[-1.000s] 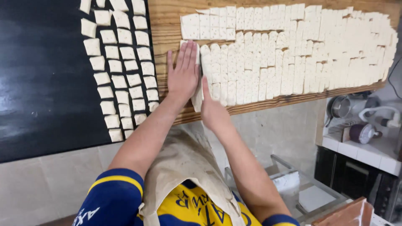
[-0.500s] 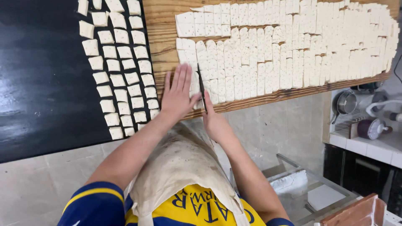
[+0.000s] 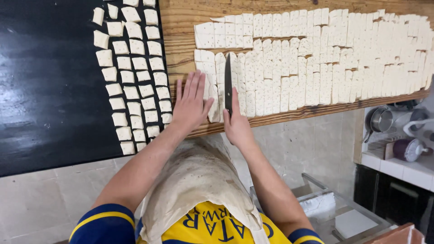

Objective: Cutting dough into small squares and arranging them neatly on a baking tray

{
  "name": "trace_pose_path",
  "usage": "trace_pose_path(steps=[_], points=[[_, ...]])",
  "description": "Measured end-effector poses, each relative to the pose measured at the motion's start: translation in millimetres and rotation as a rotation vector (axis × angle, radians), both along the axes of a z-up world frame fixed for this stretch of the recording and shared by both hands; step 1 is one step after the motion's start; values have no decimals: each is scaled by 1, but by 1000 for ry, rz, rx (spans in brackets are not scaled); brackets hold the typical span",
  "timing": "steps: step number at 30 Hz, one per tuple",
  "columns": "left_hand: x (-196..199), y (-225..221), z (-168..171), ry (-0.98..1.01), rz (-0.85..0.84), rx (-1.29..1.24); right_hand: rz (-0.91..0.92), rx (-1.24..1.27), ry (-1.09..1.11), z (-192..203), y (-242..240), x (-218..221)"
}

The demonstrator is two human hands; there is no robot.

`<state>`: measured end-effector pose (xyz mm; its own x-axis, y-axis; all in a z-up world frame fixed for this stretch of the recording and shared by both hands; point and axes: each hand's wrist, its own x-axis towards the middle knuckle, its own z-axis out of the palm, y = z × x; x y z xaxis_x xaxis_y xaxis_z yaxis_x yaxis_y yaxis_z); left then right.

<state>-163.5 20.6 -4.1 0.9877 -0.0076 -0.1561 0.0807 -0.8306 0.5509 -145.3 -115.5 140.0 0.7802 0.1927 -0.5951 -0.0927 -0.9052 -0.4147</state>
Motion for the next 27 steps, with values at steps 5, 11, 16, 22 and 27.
trace_pose_path(steps=[5, 11, 16, 22, 27], points=[[69, 30, 25, -167, 124, 91, 77, 229, -63, -65, 27, 52], [103, 49, 20, -29, 134, 175, 27, 143, -42, -79, 66, 82], [110, 48, 11, 142, 73, 212, 167, 46, 17, -76, 72, 91], [115, 44, 0, 163, 133, 210, 193, -16, 33, -64, 78, 96], [106, 45, 15, 146, 150, 153, 222, -126, 103, -42, 60, 48]])
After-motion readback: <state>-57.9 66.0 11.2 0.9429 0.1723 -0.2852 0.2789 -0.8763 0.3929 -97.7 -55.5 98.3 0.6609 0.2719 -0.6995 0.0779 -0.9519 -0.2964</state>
